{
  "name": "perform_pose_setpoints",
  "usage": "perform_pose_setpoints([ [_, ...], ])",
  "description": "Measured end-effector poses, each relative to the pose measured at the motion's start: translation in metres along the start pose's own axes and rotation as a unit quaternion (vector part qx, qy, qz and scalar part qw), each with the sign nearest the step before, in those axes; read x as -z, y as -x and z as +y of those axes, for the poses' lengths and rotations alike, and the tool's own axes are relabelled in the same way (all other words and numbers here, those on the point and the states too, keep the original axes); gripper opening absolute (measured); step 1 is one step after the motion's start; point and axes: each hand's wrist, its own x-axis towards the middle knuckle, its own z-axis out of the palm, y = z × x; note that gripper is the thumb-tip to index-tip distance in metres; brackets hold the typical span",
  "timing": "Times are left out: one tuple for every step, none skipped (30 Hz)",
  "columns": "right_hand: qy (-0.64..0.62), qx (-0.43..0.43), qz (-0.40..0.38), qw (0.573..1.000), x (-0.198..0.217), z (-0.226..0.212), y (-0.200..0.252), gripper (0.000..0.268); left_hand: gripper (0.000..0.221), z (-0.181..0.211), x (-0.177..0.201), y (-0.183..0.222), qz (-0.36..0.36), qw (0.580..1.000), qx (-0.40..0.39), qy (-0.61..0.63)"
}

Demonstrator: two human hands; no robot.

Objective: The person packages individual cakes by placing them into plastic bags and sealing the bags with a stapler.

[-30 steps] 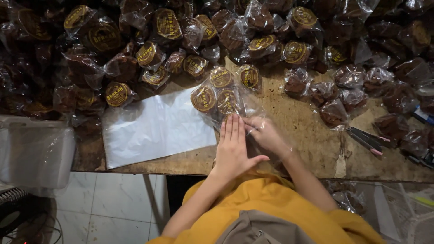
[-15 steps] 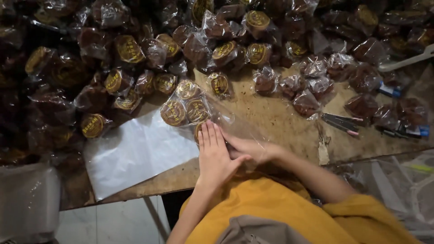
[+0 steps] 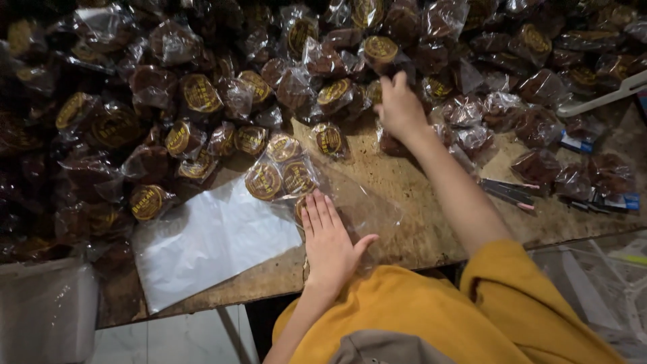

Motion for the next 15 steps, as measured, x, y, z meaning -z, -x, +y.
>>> perform_pose_setpoints([
  [0.0,0.0,0.005,1.0,0.008,-0.002,0.002,0.059,0.133,-0.003,-0.001,-0.001,0.004,1.0,-0.002,-0.001],
  [0.019,-0.022,-0.028,0.999,0.014,-0.004,0.006,0.042,0.133,-0.005,-0.002,0.0,0.008,1.0,-0.016,0.007],
  [0.038,-0.045,-0.061,0.996,0.021,-0.005,0.01,0.028,0.132,-0.007,-0.003,0.001,0.012,0.999,-0.031,0.015],
  [0.037,-0.045,-0.055,0.997,0.025,-0.005,0.012,0.028,0.132,-0.01,0.009,-0.002,0.017,0.999,-0.034,0.014],
  [-0.011,0.042,-0.012,0.999,0.028,-0.004,0.013,0.022,0.129,-0.012,0.021,-0.005,0.012,0.998,-0.058,0.02],
  [-0.056,0.131,0.022,0.99,0.029,-0.001,0.02,0.033,0.127,-0.009,0.031,0.0,0.002,0.997,-0.076,0.03],
  [-0.054,0.132,0.02,0.99,0.032,-0.009,0.011,0.033,0.127,0.002,0.029,-0.004,0.001,0.997,-0.073,0.033],
  [-0.028,0.23,-0.03,0.972,0.028,-0.018,0.007,0.034,0.109,0.011,0.029,0.001,0.005,0.976,-0.16,0.146],
  [-0.005,0.326,-0.08,0.942,0.025,-0.028,0.004,0.035,0.094,0.02,0.029,0.006,0.011,0.936,-0.241,0.257],
  [-0.005,0.329,-0.079,0.941,0.008,-0.026,-0.009,0.035,0.094,0.025,0.024,0.012,0.013,0.937,-0.239,0.255],
  [0.049,0.28,-0.1,0.953,-0.007,-0.025,-0.022,0.045,0.057,0.03,0.021,0.017,0.032,0.926,-0.278,0.252],
  [0.104,0.231,-0.117,0.96,-0.019,-0.024,-0.038,0.059,0.026,0.034,0.018,0.018,0.054,0.914,-0.318,0.246],
  [0.105,0.235,-0.113,0.96,-0.033,-0.015,-0.045,0.059,0.026,0.031,0.021,0.016,0.059,0.915,-0.317,0.243],
  [0.121,0.3,0.015,0.946,-0.048,-0.004,-0.05,0.043,0.014,0.028,0.025,0.016,0.091,0.912,-0.311,0.252],
  [0.133,0.36,0.141,0.913,-0.064,0.006,-0.055,0.026,0.012,0.025,0.028,0.017,0.124,0.907,-0.305,0.261],
])
